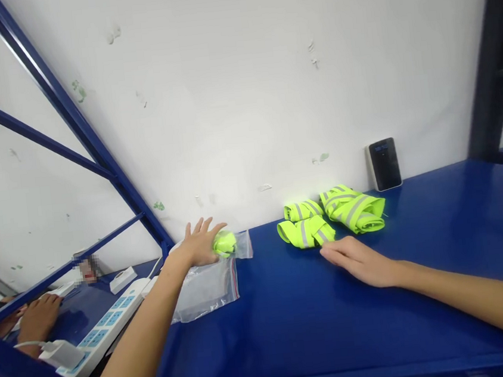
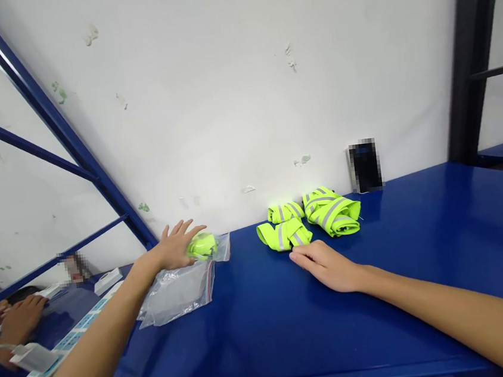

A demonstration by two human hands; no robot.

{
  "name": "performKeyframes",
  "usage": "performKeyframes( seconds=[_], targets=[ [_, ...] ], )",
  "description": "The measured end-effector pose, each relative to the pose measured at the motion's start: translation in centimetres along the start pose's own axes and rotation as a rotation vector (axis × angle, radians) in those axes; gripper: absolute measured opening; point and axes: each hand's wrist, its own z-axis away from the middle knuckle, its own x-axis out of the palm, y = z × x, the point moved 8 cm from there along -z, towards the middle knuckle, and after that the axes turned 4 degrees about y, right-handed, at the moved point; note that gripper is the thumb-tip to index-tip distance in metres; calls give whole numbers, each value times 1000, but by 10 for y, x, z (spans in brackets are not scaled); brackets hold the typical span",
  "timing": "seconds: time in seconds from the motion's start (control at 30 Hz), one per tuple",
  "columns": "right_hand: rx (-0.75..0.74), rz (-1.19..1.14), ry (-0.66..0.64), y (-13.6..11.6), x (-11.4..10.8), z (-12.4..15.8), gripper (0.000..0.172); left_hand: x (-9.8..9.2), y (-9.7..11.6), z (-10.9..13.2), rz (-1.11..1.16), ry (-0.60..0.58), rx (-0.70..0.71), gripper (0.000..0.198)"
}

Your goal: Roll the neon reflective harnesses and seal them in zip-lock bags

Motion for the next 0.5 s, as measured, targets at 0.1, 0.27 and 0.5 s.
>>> performKeyframes(
  seconds=[0.1, 0.27, 0.5],
  targets=[
    [-37, 46, -54, -4, 7, -1, 45, 51, -13, -14, 126, -17, -61, 80],
    [14, 27, -66, -1, 10, 1, 40, 101, 5, -27, 318, -16, -101, 62],
    [-52, 20, 254, -3, -26, -1, 27, 80, -20, -28, 740, 356, -111, 53]
  ],
)
